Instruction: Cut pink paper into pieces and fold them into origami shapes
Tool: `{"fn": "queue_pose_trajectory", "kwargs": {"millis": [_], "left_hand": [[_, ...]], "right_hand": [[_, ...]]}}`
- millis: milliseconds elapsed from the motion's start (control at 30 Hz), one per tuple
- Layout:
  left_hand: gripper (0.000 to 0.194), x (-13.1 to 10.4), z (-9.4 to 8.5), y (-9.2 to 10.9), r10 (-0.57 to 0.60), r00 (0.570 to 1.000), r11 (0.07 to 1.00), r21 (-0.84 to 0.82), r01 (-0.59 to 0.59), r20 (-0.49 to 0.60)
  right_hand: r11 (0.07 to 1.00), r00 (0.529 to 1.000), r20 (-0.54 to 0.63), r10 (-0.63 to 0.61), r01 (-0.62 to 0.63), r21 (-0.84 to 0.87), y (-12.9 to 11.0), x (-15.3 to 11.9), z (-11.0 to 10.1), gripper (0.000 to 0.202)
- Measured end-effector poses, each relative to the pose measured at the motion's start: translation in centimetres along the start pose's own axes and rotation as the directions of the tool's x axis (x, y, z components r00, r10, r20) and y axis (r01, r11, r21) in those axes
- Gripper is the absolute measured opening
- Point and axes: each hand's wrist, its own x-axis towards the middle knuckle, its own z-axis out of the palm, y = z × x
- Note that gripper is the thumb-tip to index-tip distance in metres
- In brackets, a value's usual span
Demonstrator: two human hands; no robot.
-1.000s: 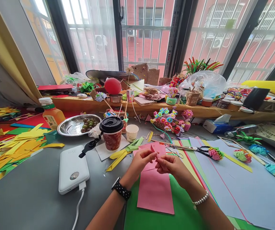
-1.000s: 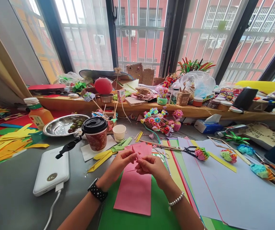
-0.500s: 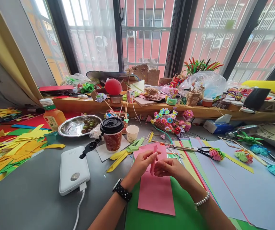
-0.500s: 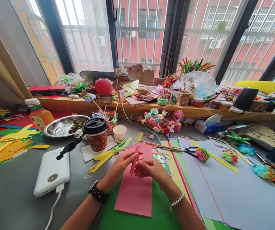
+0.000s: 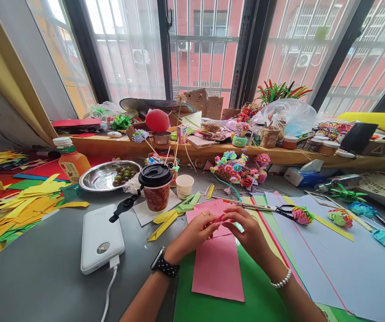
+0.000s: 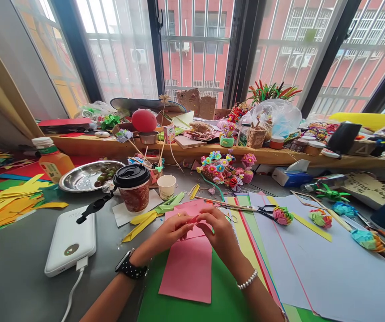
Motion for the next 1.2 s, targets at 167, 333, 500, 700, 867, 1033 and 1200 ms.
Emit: {"fn": "queue_pose_trajectory", "kwargs": {"millis": [167, 333, 500, 700, 867, 1033, 1200], "left_hand": [[0.027, -0.13, -0.23, 0.08, 0.046, 0.998, 0.989, 0.138, -0.052, 0.043], [0.032, -0.01, -0.07, -0.38, 0.021, 0.998, 0.991, 0.133, -0.03, 0.065], [0.026, -0.13, 0.11, -0.46, 0.066, 0.993, 0.97, 0.227, -0.086, 0.096], [0.027, -0.26, -0.01, -0.54, 0.095, 0.993, 0.966, 0.236, -0.11, 0.074], [0.032, -0.32, -0.21, -0.18, 0.113, 0.993, 0.964, 0.24, -0.113, 0.013], [0.032, -0.39, -0.29, 0.16, 0.114, 0.993, 0.966, 0.236, -0.106, -0.021], [0.031, -0.32, -0.22, 0.23, 0.122, 0.992, 0.966, 0.235, -0.109, -0.044]], "right_hand": [[0.99, 0.993, 0.045, -0.11, 0.114, -0.087, 0.26, -0.22, 0.21, 0.01], [0.989, 0.993, 0.072, -0.096, 0.103, -0.109, 0.36, -0.38, 0.32, 0.011], [0.998, 0.996, 0.09, -0.005, 0.01, -0.059, 0.19, -0.28, 0.4, 0.01], [0.969, 0.977, 0.133, 0.166, -0.187, 0.162, -0.16, 0.08, 0.15, 0.009], [0.88, 0.947, 0.153, 0.284, -0.32, 0.35, 0.05, 0.08, 0.01, 0.015], [0.844, 0.919, 0.116, 0.377, -0.392, 0.366, 0.14, 0.08, 0.13, 0.026], [0.896, 0.936, 0.101, 0.338, -0.353, 0.271, -0.03, 0.13, 0.07, 0.02]]}}
